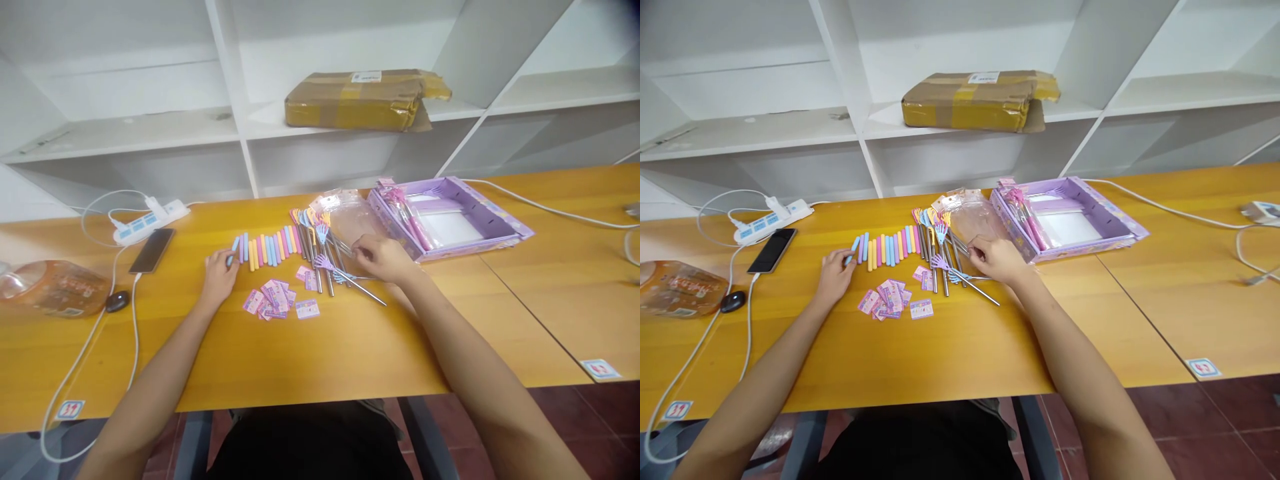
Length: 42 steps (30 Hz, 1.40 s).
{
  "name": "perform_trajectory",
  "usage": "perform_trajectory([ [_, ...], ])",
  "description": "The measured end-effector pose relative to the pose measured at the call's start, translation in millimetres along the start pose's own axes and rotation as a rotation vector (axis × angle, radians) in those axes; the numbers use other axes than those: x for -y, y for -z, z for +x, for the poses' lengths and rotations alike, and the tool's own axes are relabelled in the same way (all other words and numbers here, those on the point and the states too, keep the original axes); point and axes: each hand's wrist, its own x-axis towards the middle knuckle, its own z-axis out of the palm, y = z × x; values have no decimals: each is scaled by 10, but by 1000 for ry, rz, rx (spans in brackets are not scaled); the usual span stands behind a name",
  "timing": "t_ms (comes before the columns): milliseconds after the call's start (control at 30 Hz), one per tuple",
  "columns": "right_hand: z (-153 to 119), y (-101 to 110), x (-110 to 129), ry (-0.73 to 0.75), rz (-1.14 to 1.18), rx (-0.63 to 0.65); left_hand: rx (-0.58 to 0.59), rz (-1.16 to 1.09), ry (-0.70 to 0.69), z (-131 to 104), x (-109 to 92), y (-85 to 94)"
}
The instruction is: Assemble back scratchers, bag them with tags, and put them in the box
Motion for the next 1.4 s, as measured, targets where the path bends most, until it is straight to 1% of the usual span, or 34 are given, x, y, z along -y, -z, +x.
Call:
perform_trajectory([
  [167, -1, 67, 33, 48, 124, 211, -33, 20, 74, 21, 52, 7],
  [300, -12, 171, -27, 46, 196, 266, -42, 50, 144, -4, 22, 48],
  [433, -22, 206, -46, 66, 253, 362, 38, 161, 241, -31, -66, 139],
  [500, -26, 182, -14, 73, 261, 390, 71, 203, 242, -52, -104, 181],
  [667, -36, 133, 92, 111, 129, 311, 88, 170, 195, -154, -209, 269],
  [800, -29, 162, 177, 159, 119, 262, 42, 62, 96, -294, -397, 304],
  [867, -10, 145, 250, 158, 139, 206, 38, -26, 29, -389, -510, 295],
  [967, 33, 22, 385, 86, 116, 81, 90, -137, -48, -544, -654, 260],
  [1033, 59, -108, 465, 50, 53, 31, 149, -179, -78, -635, -720, 239],
  [1133, 82, -288, 548, 24, -29, 32, 226, -191, -100, -722, -781, 230],
  [1200, 92, -361, 589, -1, -68, 41, 267, -183, -106, -747, -808, 234],
  [1267, 102, -397, 633, -23, -111, 45, 291, -187, -116, -756, -832, 238],
  [1400, 127, -421, 741, -68, -165, 34, 297, -215, -133, -765, -861, 235],
])
